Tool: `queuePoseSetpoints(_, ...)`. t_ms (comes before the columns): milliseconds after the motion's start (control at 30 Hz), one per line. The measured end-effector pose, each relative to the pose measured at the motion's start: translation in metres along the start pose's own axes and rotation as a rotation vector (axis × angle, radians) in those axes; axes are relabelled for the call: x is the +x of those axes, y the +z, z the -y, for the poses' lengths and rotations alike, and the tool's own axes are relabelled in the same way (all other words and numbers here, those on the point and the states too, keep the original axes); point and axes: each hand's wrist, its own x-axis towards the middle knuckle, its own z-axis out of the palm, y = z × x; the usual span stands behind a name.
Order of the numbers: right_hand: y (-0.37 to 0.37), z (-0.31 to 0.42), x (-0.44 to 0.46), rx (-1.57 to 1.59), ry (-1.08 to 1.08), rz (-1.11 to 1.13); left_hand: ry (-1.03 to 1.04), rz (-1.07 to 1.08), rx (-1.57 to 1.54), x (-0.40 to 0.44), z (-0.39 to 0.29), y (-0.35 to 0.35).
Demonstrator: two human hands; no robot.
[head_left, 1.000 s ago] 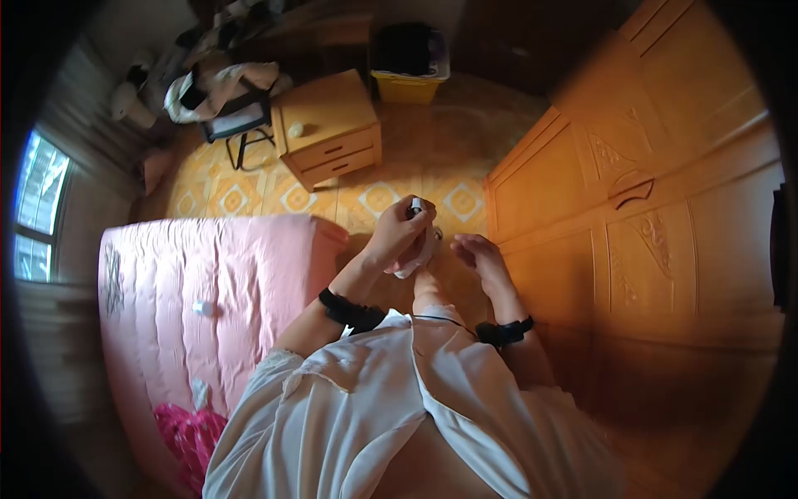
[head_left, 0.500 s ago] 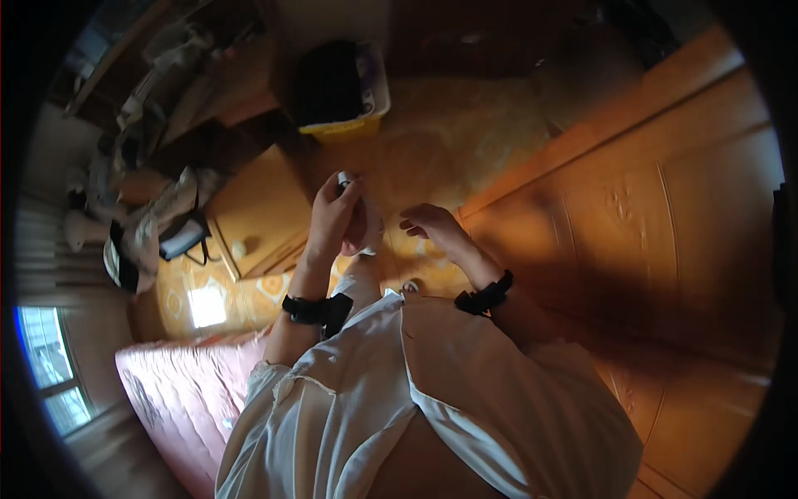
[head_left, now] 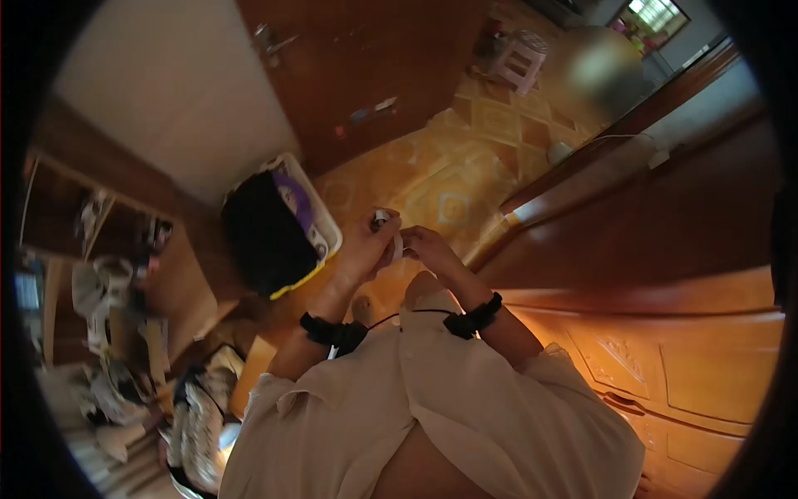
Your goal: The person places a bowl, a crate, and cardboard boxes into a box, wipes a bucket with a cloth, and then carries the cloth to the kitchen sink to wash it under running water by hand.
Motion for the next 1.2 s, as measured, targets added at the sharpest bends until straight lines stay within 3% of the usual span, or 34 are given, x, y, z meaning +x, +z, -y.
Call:
queuePoseSetpoints(233, -0.104, 0.070, 0.141, 0.113, 0.111, -0.156, 0.047, 0.059, 0.145, 0.206, -0.037, 0.021)
queuePoseSetpoints(367, -0.187, 0.111, 0.252, 0.138, 0.059, -0.175, 0.191, 0.019, 0.272, 0.360, -0.064, 0.065)
queuePoseSetpoints(433, -0.220, 0.153, 0.292, 0.168, 0.090, -0.209, -0.039, 0.128, 0.199, 0.415, -0.103, 0.088)
queuePoseSetpoints(567, -0.297, 0.228, 0.370, 0.168, -0.023, -0.241, 0.047, 0.205, 0.231, 0.550, -0.146, 0.129)
queuePoseSetpoints(667, -0.382, 0.276, 0.387, 0.150, -0.060, -0.302, 0.036, 0.218, 0.131, 0.611, -0.194, 0.207)
queuePoseSetpoints(900, -0.530, 0.363, 0.480, 0.198, -0.044, -0.440, 0.067, 0.365, 0.191, 0.820, -0.225, 0.324)
queuePoseSetpoints(1000, -0.621, 0.384, 0.536, 0.252, -0.023, -0.544, 0.010, 0.486, 0.074, 0.926, -0.242, 0.391)
queuePoseSetpoints(1200, -0.765, 0.478, 0.596, 0.264, -0.182, -0.738, 0.129, 0.656, 0.182, 1.065, -0.300, 0.552)
